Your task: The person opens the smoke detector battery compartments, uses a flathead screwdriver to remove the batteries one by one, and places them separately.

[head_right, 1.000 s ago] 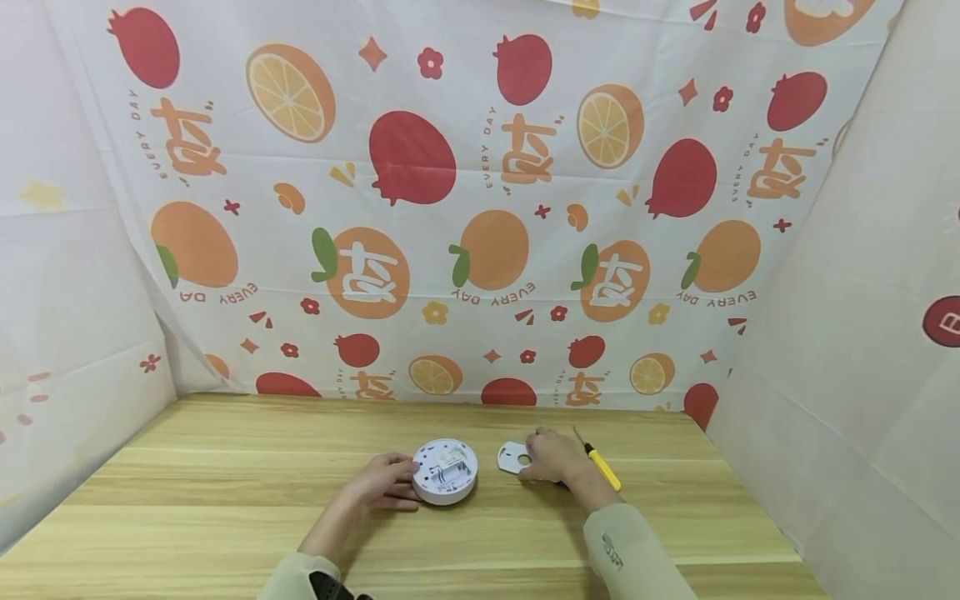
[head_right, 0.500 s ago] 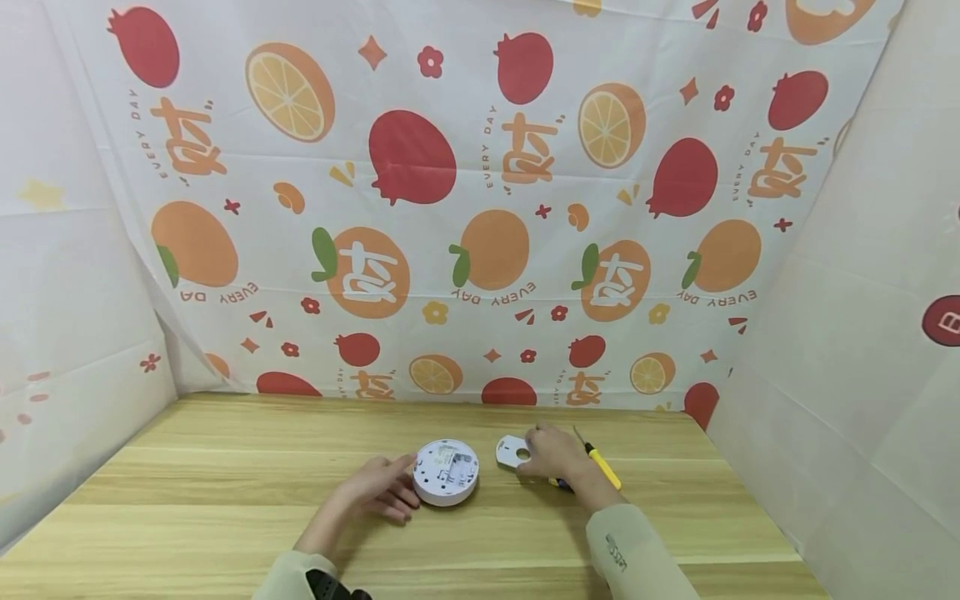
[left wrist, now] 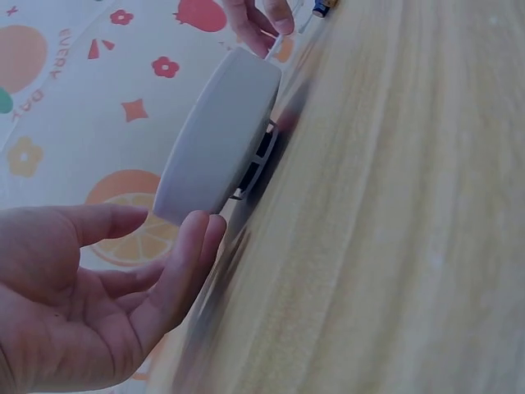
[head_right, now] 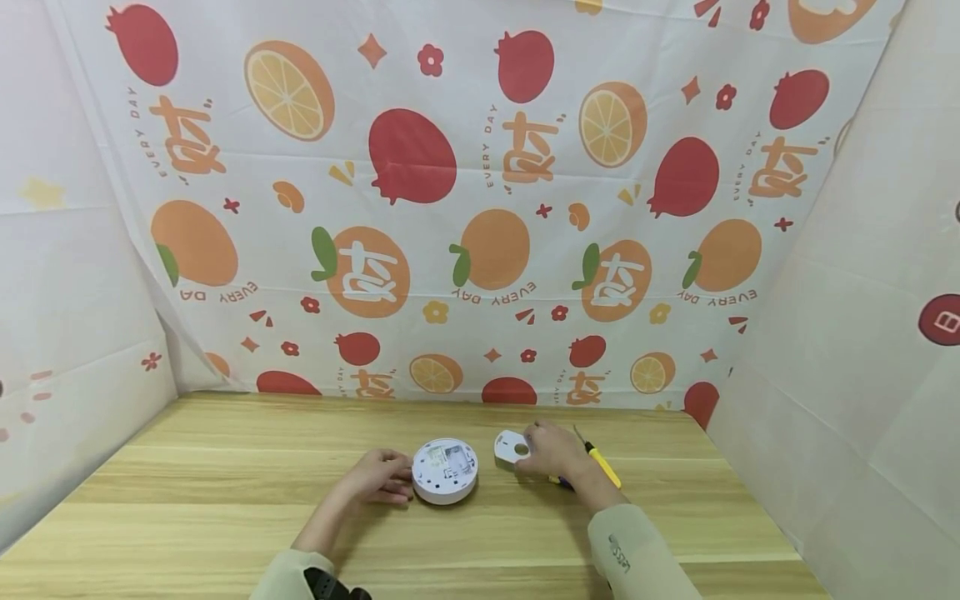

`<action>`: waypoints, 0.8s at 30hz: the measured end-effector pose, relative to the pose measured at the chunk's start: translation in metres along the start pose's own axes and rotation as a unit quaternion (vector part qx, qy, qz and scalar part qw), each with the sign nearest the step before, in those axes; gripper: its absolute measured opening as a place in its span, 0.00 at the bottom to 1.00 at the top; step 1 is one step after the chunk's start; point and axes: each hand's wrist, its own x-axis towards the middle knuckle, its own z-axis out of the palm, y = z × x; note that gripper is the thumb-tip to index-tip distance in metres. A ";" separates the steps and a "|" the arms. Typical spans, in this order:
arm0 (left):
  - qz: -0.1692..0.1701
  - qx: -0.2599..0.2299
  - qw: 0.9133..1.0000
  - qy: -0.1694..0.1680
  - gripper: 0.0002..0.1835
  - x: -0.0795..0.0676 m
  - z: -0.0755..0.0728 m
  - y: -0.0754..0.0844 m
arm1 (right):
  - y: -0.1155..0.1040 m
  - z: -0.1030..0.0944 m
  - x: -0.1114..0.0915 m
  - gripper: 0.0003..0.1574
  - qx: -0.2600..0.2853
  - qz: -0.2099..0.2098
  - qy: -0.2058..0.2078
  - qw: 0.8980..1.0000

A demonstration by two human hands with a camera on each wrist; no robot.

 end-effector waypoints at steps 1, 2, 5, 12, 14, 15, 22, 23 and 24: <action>-0.001 -0.003 1.000 -0.001 0.15 0.000 0.000 0.000 | 0.000 -0.001 0.000 0.34 0.002 0.000 0.000 1.000; -0.003 -0.006 1.000 -0.004 0.15 0.001 0.000 0.000 | -0.001 -0.001 0.000 0.34 0.004 0.002 0.000 1.000; -0.006 -0.009 1.000 -0.015 0.15 0.001 0.000 0.000 | -0.003 -0.003 0.001 0.35 0.012 0.007 0.001 1.000; -0.019 0.015 0.998 -0.063 0.17 -0.003 -0.004 0.002 | -0.012 -0.009 0.000 0.37 0.015 -0.005 0.015 1.000; -0.020 0.023 0.997 -0.071 0.18 -0.004 -0.005 0.002 | -0.015 -0.011 0.000 0.37 0.016 -0.018 0.021 0.999; -0.021 0.025 0.997 -0.071 0.19 -0.004 -0.004 0.002 | -0.017 -0.012 0.000 0.37 0.016 -0.026 0.024 0.999; -0.022 0.030 0.997 -0.060 0.18 -0.002 -0.001 -0.001 | -0.031 -0.020 -0.001 0.37 0.003 -0.059 0.032 0.998; -0.022 0.031 0.997 -0.063 0.18 -0.002 -0.001 -0.001 | -0.032 -0.021 -0.001 0.36 0.001 -0.063 0.032 0.997; -0.022 0.031 0.997 -0.065 0.18 -0.002 -0.001 -0.002 | -0.034 -0.022 -0.001 0.36 0.003 -0.065 0.030 0.997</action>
